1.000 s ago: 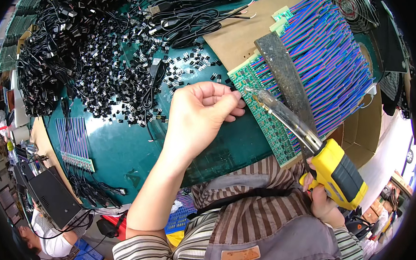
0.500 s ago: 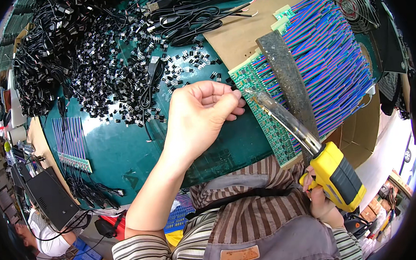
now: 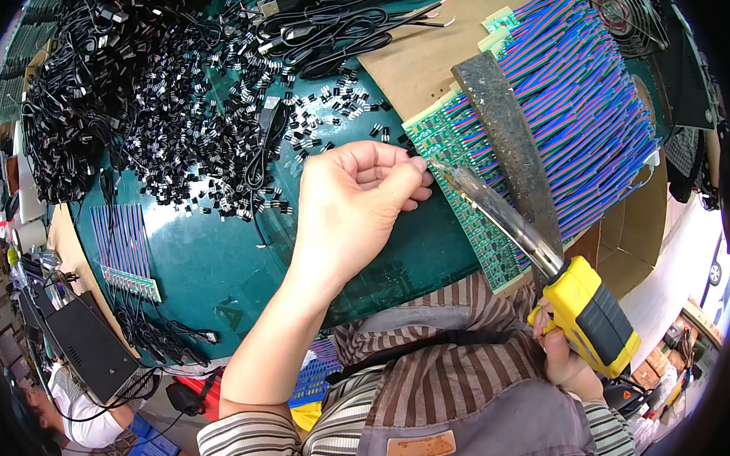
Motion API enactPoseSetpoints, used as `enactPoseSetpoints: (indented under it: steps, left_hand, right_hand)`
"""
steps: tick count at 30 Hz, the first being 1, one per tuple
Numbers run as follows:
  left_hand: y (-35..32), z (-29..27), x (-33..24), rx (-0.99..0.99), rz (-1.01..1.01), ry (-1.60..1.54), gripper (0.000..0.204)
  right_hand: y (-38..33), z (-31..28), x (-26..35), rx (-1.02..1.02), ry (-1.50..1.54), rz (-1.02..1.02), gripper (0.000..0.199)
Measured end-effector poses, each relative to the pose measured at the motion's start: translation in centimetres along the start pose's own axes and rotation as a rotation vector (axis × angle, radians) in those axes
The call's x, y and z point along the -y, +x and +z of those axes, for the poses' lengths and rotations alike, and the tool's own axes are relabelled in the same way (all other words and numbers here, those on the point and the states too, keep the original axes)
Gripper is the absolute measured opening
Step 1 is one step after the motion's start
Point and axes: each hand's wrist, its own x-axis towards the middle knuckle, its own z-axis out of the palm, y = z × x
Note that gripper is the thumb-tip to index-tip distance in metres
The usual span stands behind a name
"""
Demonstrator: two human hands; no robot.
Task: The person solders wires onto a circuit board with a soldering iron, then glues the wires in place with a hot glue gun.
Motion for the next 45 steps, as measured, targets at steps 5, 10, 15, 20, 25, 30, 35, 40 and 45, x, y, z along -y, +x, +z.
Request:
enactPoseSetpoints:
  steps: [5, 10, 15, 20, 25, 30, 35, 40, 45]
  left_hand:
    - [-0.1, 0.1, 0.2, -0.014, 0.007, -0.004, 0.013]
    - [0.0, 0.0, 0.2, -0.004, 0.01, -0.003, 0.014]
    - [-0.1, 0.2, 0.4, -0.012, 0.027, 0.0, 0.014]
    - [-0.2, 0.0, -0.1, -0.011, 0.005, -0.004, 0.014]
    - [-0.5, 0.0, -0.2, -0.012, -0.02, -0.006, 0.017]
    - [-2.5, -1.9, -1.2, -0.193, 0.238, 0.401, 0.019]
    - [-2.6, -4.8, -1.2, -0.611, 0.352, 0.941, 0.025]
    - [-1.3, -5.1, -0.5, -0.553, 0.418, 0.941, 0.025]
    - [-1.4, -5.5, -0.6, -0.476, 0.455, 1.042, 0.017]
  right_hand:
    - [0.1, -0.2, 0.2, 0.002, 0.051, -0.007, 0.024]
    - [-0.9, -0.1, 0.1, -0.037, 0.052, 0.118, 0.023]
    - [0.7, -0.4, 1.8, 0.019, 0.227, 0.141, 0.014]
    - [-1.2, -0.8, -1.4, 0.059, 0.482, 0.144, 0.061]
    - [0.1, 0.3, 1.4, -0.21, 0.549, 0.106, 0.057]
    - [0.2, -0.8, 1.1, -0.267, 0.601, 0.036, 0.047]
    - [0.0, -1.0, -0.1, -0.35, 0.597, -0.013, 0.045]
    - [-0.4, -2.2, -1.0, -0.448, 0.543, -0.082, 0.044]
    - [-0.7, -3.9, -1.5, -0.563, 0.456, -0.125, 0.043]
